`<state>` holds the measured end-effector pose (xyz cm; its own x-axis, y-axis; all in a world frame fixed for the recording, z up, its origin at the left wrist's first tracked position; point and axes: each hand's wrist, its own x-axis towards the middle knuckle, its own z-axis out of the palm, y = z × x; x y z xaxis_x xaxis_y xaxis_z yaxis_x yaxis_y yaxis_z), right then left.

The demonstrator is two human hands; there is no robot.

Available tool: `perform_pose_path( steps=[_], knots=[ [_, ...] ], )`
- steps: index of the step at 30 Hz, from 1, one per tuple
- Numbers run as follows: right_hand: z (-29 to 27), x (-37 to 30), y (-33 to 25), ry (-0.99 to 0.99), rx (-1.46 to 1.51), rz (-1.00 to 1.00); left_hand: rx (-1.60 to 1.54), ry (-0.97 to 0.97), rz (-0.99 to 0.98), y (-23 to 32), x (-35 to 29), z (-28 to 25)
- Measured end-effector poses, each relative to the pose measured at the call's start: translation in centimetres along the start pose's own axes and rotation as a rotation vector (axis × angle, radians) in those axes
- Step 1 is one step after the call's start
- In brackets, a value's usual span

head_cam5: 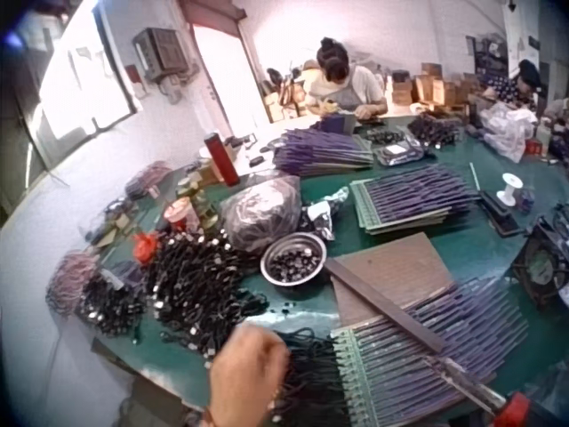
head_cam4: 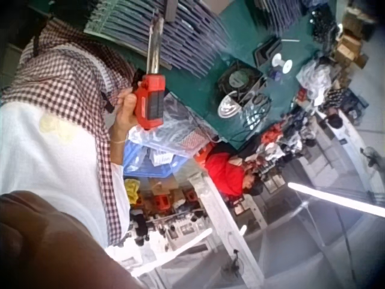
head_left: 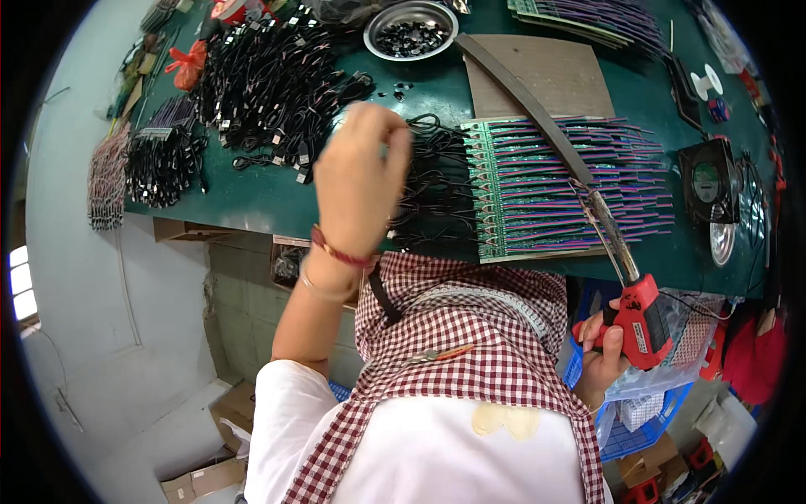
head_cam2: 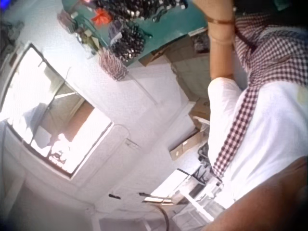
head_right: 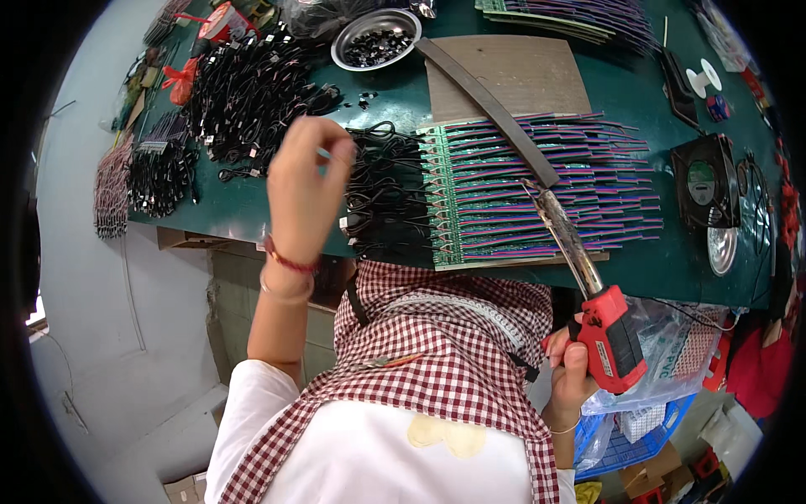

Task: The person attaches USB cables to circuit board strips by placing the wires by hand and soldering them with a soldering iron.

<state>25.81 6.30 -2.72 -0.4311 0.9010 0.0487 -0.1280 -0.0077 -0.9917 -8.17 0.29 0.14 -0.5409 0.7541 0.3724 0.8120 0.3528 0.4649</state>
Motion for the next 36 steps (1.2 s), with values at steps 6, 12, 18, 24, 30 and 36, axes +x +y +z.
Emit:
perform_pose_path(
  steps=[6,12,18,24,30,36],
  knots=[
    [-0.2,1.1,0.0,-0.032,0.048,-0.014,0.531,0.050,-0.137,-12.6,1.8,-1.1],
    [0.5,1.6,-0.6,-0.009,0.054,-0.029,0.007,0.179,-0.061,-13.5,3.6,-3.5],
    [0.9,2.3,-1.4,0.007,0.086,-0.020,-0.909,0.533,-0.105,-9.1,3.5,-5.5],
    [3.3,3.0,-2.5,-0.066,0.234,0.010,-1.222,-0.364,-0.459,0.3,0.4,-6.3],
    [9.9,5.5,-4.6,-0.175,0.004,0.206,-1.076,-0.701,-0.562,6.1,-4.8,-2.3],
    [9.8,5.6,-2.8,-0.297,-0.168,0.232,-0.807,-0.499,-0.252,7.3,-7.0,-0.8]
  ],
)
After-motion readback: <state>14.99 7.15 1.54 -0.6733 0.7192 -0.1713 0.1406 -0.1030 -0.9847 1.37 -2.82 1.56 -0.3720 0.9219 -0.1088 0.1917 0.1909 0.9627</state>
